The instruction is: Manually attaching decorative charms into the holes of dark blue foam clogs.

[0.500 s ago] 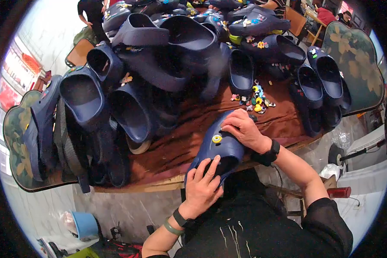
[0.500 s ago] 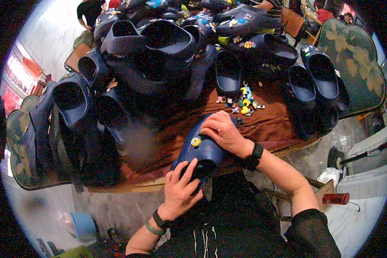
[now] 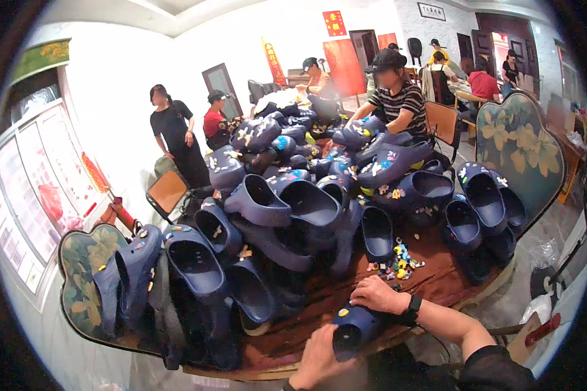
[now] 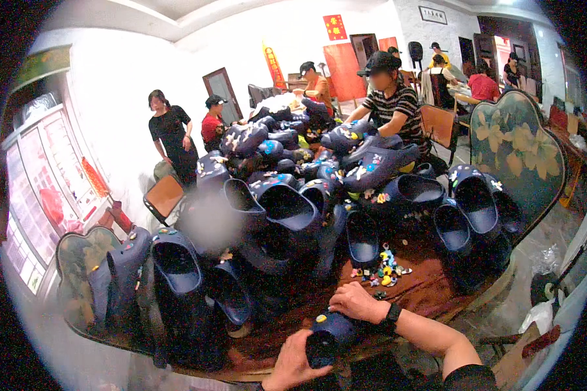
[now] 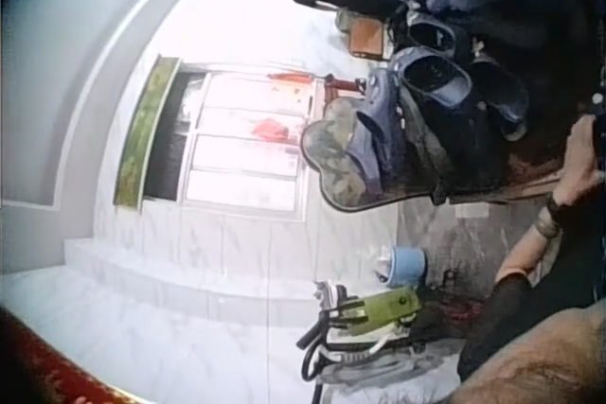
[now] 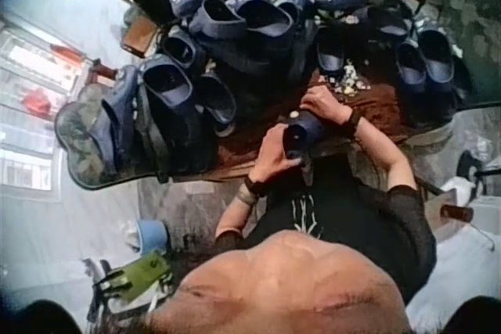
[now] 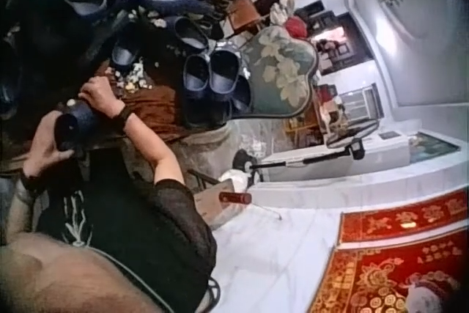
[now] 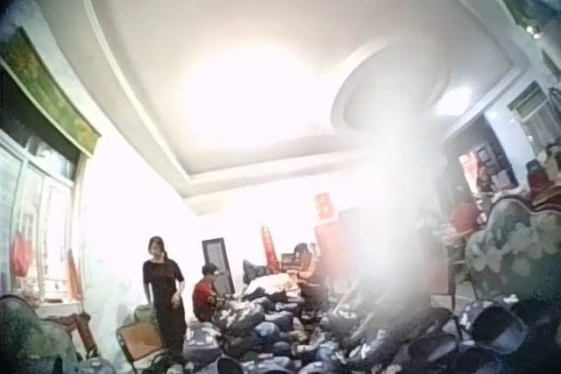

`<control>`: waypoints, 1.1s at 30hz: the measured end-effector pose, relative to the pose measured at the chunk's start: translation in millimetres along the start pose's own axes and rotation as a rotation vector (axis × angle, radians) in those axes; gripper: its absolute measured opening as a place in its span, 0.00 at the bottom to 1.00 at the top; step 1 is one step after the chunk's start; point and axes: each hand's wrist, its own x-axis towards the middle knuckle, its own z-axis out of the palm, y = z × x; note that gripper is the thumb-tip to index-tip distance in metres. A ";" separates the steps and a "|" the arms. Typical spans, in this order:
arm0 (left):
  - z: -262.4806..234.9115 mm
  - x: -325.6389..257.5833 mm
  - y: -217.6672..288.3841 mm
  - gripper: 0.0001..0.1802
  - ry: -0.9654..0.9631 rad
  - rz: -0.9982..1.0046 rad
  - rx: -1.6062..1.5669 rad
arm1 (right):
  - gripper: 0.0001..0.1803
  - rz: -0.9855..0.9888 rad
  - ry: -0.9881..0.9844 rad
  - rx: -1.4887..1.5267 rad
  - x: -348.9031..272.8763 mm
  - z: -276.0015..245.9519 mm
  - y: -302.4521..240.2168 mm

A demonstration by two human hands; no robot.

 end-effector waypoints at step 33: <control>55.1 -12.9 -8.5 0.45 -0.104 -0.283 -0.093 | 0.05 -0.115 -0.057 -0.196 13.9 1.2 -9.3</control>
